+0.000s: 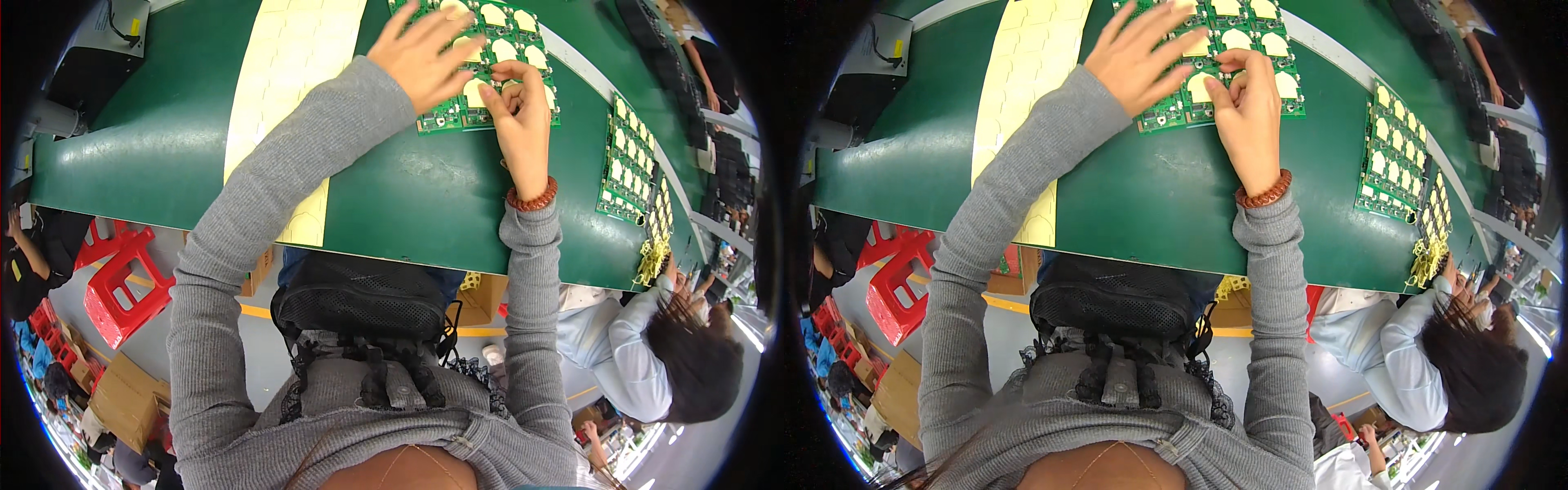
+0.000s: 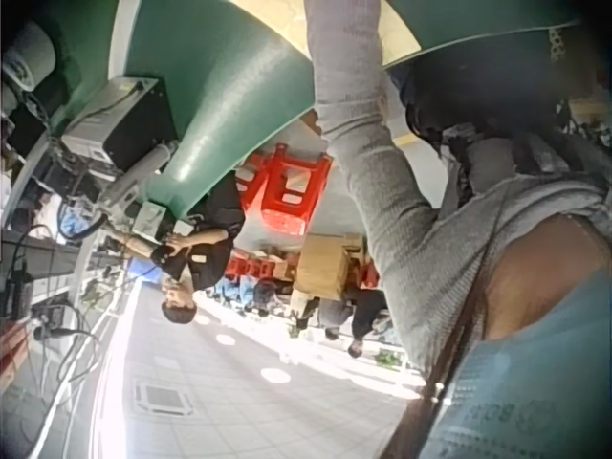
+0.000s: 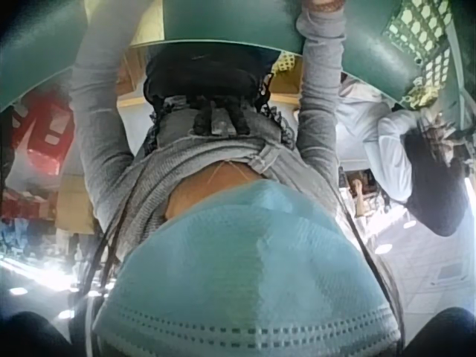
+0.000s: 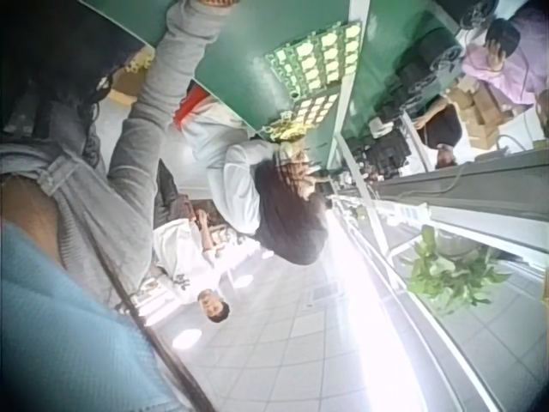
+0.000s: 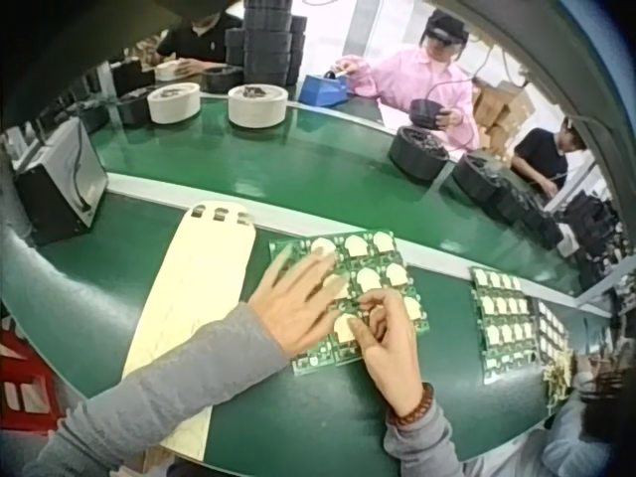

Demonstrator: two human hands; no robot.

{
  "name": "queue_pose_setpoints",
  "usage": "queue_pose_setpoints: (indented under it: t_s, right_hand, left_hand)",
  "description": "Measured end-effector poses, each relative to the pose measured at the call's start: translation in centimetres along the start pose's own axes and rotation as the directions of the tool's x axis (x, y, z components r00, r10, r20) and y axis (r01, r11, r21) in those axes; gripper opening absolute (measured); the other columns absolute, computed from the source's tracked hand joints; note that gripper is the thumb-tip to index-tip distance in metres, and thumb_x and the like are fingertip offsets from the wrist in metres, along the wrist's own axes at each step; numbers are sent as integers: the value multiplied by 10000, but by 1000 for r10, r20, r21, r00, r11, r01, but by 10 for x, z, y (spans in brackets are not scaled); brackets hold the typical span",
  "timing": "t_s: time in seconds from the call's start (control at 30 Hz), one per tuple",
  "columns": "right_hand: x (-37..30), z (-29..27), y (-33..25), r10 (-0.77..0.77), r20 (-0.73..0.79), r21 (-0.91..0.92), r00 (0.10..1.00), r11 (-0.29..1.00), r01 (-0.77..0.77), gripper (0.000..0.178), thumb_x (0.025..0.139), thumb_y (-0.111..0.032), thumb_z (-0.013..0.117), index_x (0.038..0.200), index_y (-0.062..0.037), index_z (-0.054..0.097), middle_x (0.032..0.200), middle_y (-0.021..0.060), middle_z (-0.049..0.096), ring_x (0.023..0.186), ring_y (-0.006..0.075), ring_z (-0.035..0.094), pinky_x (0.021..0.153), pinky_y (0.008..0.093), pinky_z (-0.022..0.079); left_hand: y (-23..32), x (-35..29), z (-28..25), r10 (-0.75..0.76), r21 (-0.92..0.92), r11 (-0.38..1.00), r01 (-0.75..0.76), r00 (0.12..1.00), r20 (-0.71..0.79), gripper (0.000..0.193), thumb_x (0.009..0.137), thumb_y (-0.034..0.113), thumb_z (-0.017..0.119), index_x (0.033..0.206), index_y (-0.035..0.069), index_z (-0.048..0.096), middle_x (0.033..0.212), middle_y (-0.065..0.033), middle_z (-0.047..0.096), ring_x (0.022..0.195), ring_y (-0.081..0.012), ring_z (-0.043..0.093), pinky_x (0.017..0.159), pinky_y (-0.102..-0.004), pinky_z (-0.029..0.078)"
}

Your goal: The person peels adhesive pads from backing sheets and adheres them onto circuit boards by hand.

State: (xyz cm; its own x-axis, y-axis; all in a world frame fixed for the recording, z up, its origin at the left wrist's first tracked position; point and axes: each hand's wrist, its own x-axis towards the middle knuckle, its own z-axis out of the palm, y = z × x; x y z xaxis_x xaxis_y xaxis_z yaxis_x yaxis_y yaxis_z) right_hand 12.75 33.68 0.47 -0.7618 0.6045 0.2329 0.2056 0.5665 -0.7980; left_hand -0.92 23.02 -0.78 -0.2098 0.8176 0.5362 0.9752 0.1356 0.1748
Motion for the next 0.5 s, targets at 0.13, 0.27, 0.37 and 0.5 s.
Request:
queue_pose_setpoints:
  t_s: [0.13,0.27,0.37,0.5]
  right_hand:
    - [0,0,-4,-28,-12,-24,1000,999,28,258,720,60,537,967,-12,508,881,67,492,545,113,388,538,246,370]
    - [-1,-1,-6,-39,-14,-49,999,998,39,267,719,82,501,968,-15,510,889,76,482,546,130,383,548,260,370]
    - [-2,-1,-5,-52,-19,-48,998,998,51,267,721,86,491,967,-16,511,892,80,480,548,139,384,553,270,372]
    - [-2,-1,-7,-68,-16,-34,998,997,67,246,733,70,497,963,-17,513,887,83,477,555,146,388,558,283,375]
  left_hand:
    - [6,2,5,364,-117,920,-374,926,-95,400,801,266,584,1158,93,527,1184,-93,516,1122,-210,478,960,-376,362]
    - [16,-3,4,358,-251,887,-387,921,-155,252,764,158,609,990,47,605,1013,-49,612,957,-171,582,810,-320,471]
    - [15,-5,4,315,-210,921,-329,944,-95,211,748,139,618,936,44,617,946,-43,628,902,-180,600,746,-303,490]
    - [19,-4,-5,288,-216,931,-295,956,-64,174,744,140,620,886,40,610,926,-50,627,865,-194,600,756,-307,483]
